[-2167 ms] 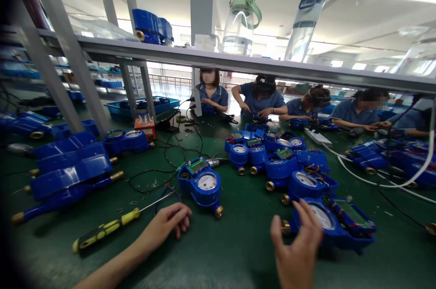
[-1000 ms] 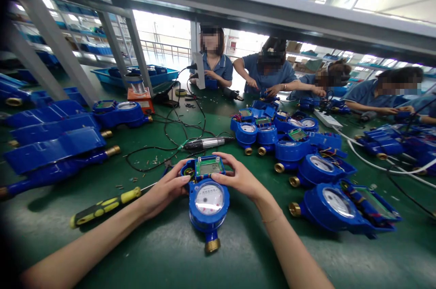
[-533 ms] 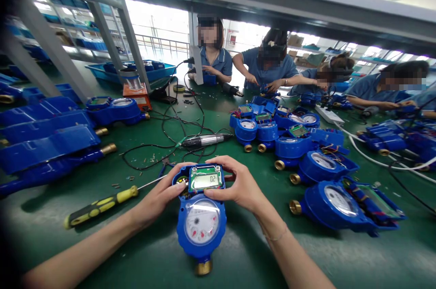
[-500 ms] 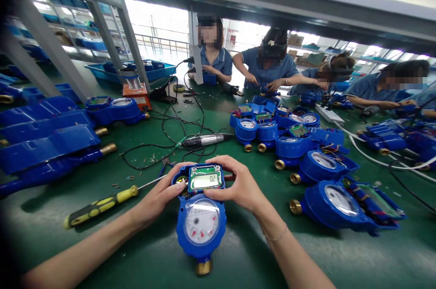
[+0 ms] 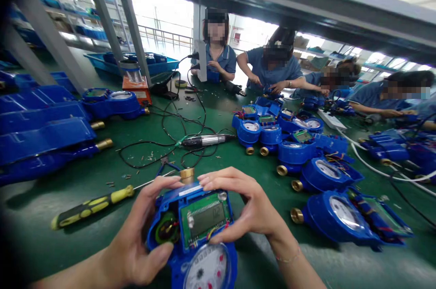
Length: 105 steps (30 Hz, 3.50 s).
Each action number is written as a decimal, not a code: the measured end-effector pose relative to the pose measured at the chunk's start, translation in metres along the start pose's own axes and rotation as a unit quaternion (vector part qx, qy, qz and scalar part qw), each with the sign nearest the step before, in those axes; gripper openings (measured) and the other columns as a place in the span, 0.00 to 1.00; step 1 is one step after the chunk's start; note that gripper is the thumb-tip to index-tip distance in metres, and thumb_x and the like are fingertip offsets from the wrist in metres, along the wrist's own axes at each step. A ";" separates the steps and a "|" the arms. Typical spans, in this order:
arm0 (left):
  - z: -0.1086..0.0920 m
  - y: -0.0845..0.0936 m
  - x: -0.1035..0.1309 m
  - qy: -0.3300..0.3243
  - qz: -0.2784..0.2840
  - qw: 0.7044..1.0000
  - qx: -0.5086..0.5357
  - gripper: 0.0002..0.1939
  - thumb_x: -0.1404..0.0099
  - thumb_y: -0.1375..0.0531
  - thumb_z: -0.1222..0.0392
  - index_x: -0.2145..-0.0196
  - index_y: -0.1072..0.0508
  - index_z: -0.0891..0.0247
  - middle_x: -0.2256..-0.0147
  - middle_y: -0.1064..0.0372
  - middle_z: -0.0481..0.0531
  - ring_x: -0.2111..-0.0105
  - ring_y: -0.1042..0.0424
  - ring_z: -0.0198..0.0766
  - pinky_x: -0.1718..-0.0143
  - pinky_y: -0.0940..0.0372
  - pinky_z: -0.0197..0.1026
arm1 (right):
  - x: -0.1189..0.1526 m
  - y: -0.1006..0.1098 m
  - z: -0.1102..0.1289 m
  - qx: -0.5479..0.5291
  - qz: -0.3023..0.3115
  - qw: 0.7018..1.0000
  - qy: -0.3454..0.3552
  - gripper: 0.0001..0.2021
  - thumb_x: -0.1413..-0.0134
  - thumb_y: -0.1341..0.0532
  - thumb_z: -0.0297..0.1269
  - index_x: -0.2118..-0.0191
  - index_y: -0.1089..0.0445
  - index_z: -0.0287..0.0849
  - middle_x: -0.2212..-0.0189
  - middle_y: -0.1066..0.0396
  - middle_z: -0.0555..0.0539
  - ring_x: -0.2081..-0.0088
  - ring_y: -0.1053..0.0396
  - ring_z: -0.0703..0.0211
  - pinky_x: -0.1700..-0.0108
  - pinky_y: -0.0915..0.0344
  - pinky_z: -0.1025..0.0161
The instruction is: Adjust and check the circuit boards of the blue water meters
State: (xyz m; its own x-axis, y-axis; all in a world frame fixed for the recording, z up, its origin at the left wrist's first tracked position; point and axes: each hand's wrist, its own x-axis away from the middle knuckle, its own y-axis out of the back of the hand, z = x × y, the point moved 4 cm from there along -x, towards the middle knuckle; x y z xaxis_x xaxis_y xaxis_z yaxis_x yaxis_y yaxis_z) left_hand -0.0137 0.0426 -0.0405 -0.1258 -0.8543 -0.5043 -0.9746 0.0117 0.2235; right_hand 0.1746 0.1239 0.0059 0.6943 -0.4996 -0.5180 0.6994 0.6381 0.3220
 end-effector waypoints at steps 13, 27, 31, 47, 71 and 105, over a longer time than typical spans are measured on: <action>-0.023 0.005 0.013 -0.074 -0.015 0.997 0.012 0.41 0.44 0.33 0.49 0.37 0.45 0.55 0.50 0.35 0.61 0.52 0.32 0.55 0.54 0.33 0.51 | -0.002 -0.008 0.016 0.003 0.005 0.998 0.066 0.32 0.63 0.22 0.45 0.48 0.26 0.55 0.61 0.45 0.50 0.53 0.34 0.55 0.49 0.30 0.60; 0.001 0.006 -0.004 -0.003 0.016 1.000 0.004 0.33 0.41 0.37 0.50 0.41 0.43 0.54 0.51 0.40 0.55 0.50 0.36 0.49 0.48 0.37 0.48 | 0.000 -0.004 -0.002 0.019 -0.003 0.998 -0.059 0.33 0.62 0.23 0.44 0.46 0.28 0.54 0.55 0.42 0.47 0.48 0.34 0.47 0.45 0.33 0.51; 0.032 0.005 -0.018 0.187 0.031 0.977 0.101 0.21 0.36 0.42 0.51 0.47 0.38 0.57 0.50 0.35 0.54 0.49 0.33 0.46 0.48 0.36 0.45 | 0.004 -0.004 -0.029 0.034 -0.023 0.981 -0.188 0.29 0.56 0.26 0.43 0.45 0.30 0.53 0.49 0.40 0.46 0.45 0.37 0.49 0.48 0.32 0.57; 0.058 0.000 -0.019 0.266 0.062 0.951 0.144 0.26 0.34 0.44 0.45 0.45 0.40 0.61 0.47 0.33 0.56 0.50 0.33 0.49 0.48 0.38 0.45 | 0.014 -0.015 -0.064 -0.110 -0.059 0.958 -0.259 0.30 0.55 0.27 0.40 0.46 0.34 0.46 0.51 0.29 0.46 0.52 0.28 0.52 0.49 0.31 0.56; 0.059 -0.001 -0.014 0.274 0.052 0.941 0.190 0.22 0.34 0.43 0.47 0.46 0.39 0.59 0.47 0.33 0.55 0.47 0.33 0.51 0.47 0.38 0.47 | 0.013 -0.019 -0.060 -0.112 -0.046 0.962 -0.246 0.30 0.51 0.29 0.41 0.43 0.38 0.45 0.47 0.32 0.43 0.49 0.29 0.51 0.46 0.32 0.53; 0.071 -0.005 -0.010 0.253 -0.022 0.944 0.211 0.26 0.38 0.40 0.42 0.46 0.32 0.55 0.45 0.30 0.52 0.38 0.40 0.56 0.40 0.40 0.52 | -0.005 -0.033 0.016 0.404 0.081 0.911 -0.002 0.14 0.39 0.38 0.37 0.48 0.29 0.49 0.45 0.33 0.39 0.39 0.44 0.36 0.40 0.46 0.27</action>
State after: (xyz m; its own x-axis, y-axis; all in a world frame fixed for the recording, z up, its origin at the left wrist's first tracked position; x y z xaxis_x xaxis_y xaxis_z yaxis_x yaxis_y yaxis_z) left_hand -0.0205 0.0878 -0.0963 -0.0834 -0.9963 -0.0182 -0.9773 0.0854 -0.1939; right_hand 0.1504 0.0956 0.0109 0.7991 -0.4402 -0.4095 0.4832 0.0650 0.8731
